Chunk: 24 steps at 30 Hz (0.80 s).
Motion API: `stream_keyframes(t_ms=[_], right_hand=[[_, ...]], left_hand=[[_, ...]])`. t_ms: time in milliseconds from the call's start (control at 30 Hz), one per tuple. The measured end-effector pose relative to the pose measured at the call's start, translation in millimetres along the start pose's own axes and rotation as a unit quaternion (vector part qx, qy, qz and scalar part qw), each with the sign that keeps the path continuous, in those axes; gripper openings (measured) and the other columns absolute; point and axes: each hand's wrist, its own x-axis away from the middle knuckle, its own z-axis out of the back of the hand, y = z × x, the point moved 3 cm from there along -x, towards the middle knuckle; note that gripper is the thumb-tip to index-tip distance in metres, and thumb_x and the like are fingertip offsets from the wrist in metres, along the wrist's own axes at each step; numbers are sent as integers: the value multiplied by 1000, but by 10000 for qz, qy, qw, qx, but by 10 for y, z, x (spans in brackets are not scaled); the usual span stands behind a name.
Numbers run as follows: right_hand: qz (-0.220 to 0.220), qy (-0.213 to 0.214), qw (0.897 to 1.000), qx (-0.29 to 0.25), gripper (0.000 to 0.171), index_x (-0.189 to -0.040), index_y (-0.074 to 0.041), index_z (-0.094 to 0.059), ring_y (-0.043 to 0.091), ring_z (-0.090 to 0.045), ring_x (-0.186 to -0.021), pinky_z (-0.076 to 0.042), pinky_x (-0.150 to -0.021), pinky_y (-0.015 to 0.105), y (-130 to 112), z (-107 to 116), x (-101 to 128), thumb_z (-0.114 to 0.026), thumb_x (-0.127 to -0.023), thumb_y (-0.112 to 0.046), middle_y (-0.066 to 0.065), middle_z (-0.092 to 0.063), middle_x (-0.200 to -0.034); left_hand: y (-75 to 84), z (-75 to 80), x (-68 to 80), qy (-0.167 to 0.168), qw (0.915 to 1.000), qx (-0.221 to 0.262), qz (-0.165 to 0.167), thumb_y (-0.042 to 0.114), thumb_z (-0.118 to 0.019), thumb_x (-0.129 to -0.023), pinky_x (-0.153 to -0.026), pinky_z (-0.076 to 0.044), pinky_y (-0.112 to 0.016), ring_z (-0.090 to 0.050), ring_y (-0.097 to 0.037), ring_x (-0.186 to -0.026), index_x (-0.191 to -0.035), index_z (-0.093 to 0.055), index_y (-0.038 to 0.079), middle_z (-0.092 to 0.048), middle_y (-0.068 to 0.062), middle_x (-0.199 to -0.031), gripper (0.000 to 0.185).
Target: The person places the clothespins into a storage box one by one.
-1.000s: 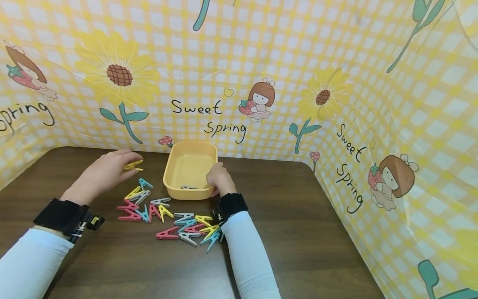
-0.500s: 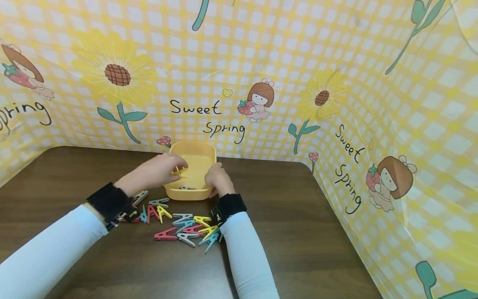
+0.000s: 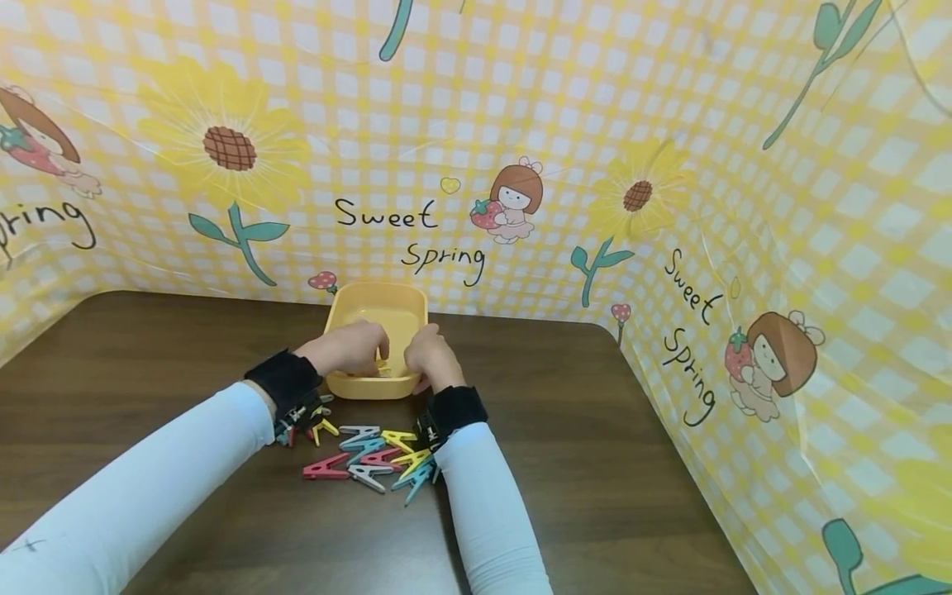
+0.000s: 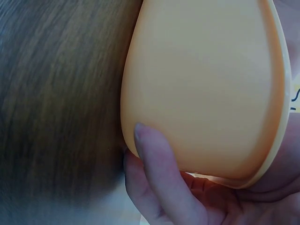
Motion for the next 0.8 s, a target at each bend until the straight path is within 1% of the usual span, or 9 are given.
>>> stream_keyframes(t_ms=[67,133,267,367,433,567,667,767,800], right_hand=[[-12,-10,10000,-3,67,-171,0,-5,33,-79,-66,-66,-56,35,0,-1,7,-39,-116,-16,34,-40,-167],[-1,-16,10000,-11,67,-171,0,-5,34,-79,-67,-66,-56,36,1,-1,18,-39,-116,-17,35,-41,-166],[16,10,10000,-80,65,-170,1,-8,36,-79,-69,-66,-56,37,1,11,33,-40,-116,-16,35,-39,-166],[1,26,10000,-93,65,-170,1,-8,36,-79,-69,-66,-55,37,-7,19,36,-40,-116,-15,35,-38,-167],[-11,23,10000,-52,66,-171,1,-7,36,-79,-70,-65,-55,36,-11,22,31,-40,-116,-15,35,-38,-167],[3,36,10000,6,67,-171,1,-4,36,-80,-69,-65,-55,36,-15,23,23,-38,-117,-16,35,-39,-168],[23,37,10000,-5,67,-172,1,-3,36,-80,-69,-65,-55,36,-19,22,24,-38,-116,-16,35,-36,-169],[13,7,10000,-23,67,-171,1,-5,36,-80,-69,-66,-56,37,-20,19,24,-38,-116,-15,35,-35,-170],[9,8,10000,-25,67,-171,1,-5,36,-79,-69,-66,-56,37,-21,20,27,-39,-116,-15,35,-35,-170]], left_hand=[[-57,-47,-57,-4,10000,74,42,4,-76,-86,-62,-55,-32,-65,-25,-77,-104,-76,4,-75,-14,-104,17],[-49,-25,-26,-32,9999,130,73,4,-76,-87,-60,-52,-31,-63,-24,-76,-106,-76,2,-75,-16,-105,20],[142,191,261,-220,9991,345,134,8,-79,-93,-63,-49,-27,-64,-21,-78,-127,-75,-3,-76,-20,-124,36],[151,239,336,-235,9991,325,145,8,-79,-95,-64,-49,-27,-62,-19,-76,-129,-74,-4,-76,-21,-124,37],[122,228,319,-162,9995,204,166,5,-79,-93,-69,-53,-29,-63,-19,-80,-125,-75,-3,-77,-19,-122,33],[-72,74,77,353,9985,-404,121,-1,-69,-93,-73,-57,-38,-62,-23,-82,-103,-76,4,-75,-12,-102,13],[-157,16,-44,519,9959,-705,214,-2,-61,-97,-69,-57,-41,-62,-24,-79,-95,-73,10,-72,-7,-94,17],[-101,78,4,443,9960,-716,314,-3,-62,-96,-73,-59,-42,-64,-25,-84,-100,-75,10,-74,-8,-100,18],[-31,147,81,432,9966,-634,303,-4,-64,-94,-76,-61,-43,-67,-26,-88,-105,-76,8,-76,-11,-105,20]])
